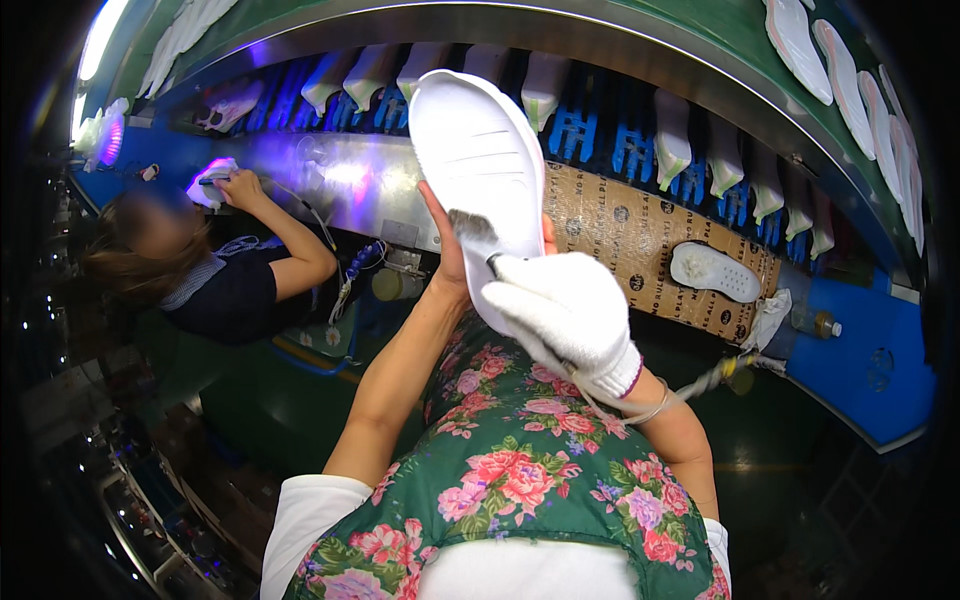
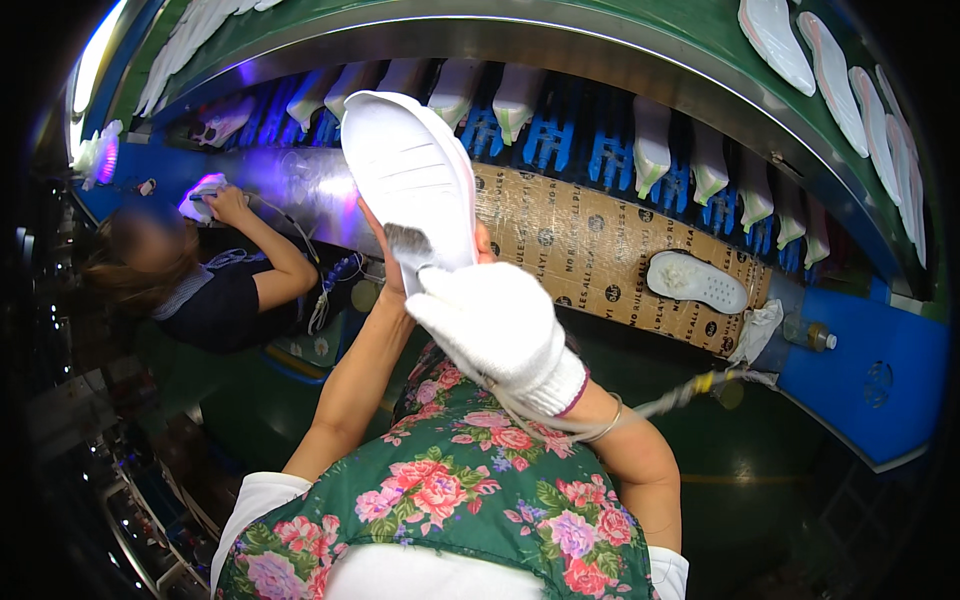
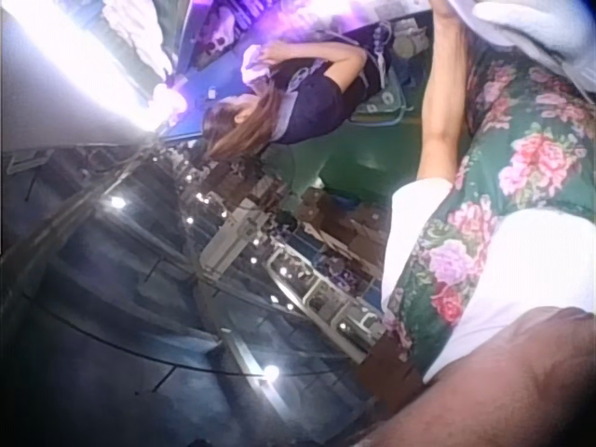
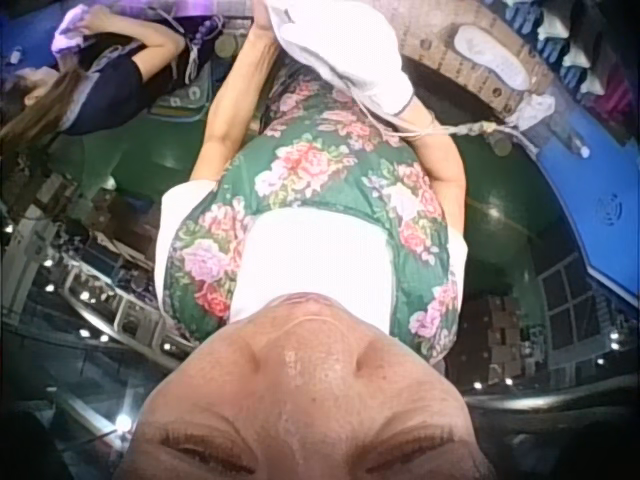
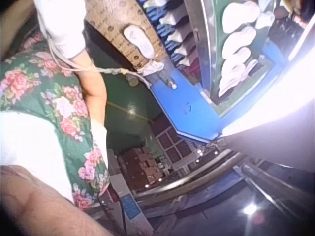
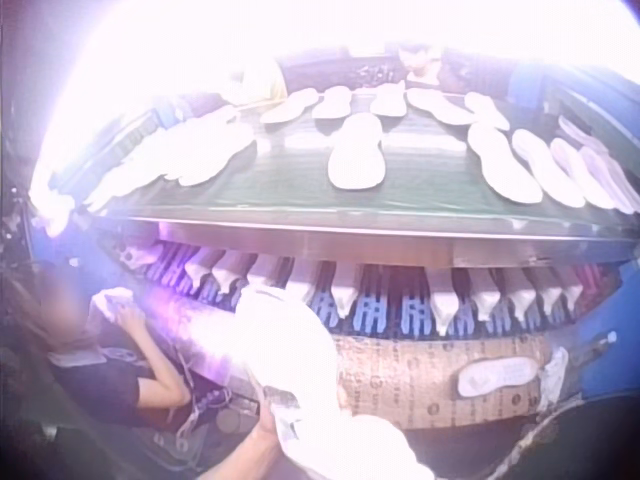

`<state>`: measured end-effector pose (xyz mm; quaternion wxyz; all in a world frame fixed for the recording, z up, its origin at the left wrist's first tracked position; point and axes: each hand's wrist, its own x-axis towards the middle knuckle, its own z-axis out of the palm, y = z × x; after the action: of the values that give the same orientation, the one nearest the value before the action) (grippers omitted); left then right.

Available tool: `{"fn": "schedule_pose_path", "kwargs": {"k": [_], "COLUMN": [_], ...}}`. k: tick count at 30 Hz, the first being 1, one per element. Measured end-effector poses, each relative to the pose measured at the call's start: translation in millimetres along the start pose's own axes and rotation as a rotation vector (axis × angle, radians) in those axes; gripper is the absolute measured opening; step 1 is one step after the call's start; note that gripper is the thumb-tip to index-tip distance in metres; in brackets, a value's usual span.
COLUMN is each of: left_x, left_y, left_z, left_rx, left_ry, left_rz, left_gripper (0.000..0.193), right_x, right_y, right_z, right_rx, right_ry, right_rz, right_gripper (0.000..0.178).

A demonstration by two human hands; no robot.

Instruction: The person takes shoe soles from an overhead shelf and applies adhesive across their surfaces using a brush applicator.

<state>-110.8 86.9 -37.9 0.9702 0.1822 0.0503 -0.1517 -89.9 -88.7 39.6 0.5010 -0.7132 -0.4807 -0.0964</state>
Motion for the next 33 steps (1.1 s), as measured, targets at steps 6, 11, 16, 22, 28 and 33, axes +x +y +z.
{"fn": "schedule_pose_path", "kwargs": {"k": [6,11,16,22,28,33], "left_x": [6.2,9.9,14.8,17.5,24.1,26.1], "left_y": [9.6,18.2,23.3,28.1,36.5,47.9], "left_z": [15.3,2.8,2.6,6.0,1.8,-5.7], "left_rx": [-0.176,-0.151,-0.144,-0.168,-0.112,-0.041], "left_ry": [-0.12,-0.109,-0.055,-0.026,-0.056,-0.116], "left_rz": [0.078,0.092,0.137,0.196,0.098,0.003], "left_gripper": [0.136,0.123,0.118,0.115,0.119,0.118], "right_x": [5.3,-6.5,-0.9,-4.3,-12.3,-5.9], "right_y": [-0.2,1.0,3.3,-4.3,4.8,-5.4], "right_z": [-8.2,9.2,5.2,6.0,14.4,6.7], "right_rx": [0.078,0.209,0.11,0.362,0.068,0.318], "right_ry": [0.113,-0.025,0.136,-0.027,-0.022,-0.04], "right_rz": [0.074,-0.058,0.05,0.051,0.039,0.081], "right_gripper": [0.03,0.04,0.026,0.025,0.039,0.035]}}
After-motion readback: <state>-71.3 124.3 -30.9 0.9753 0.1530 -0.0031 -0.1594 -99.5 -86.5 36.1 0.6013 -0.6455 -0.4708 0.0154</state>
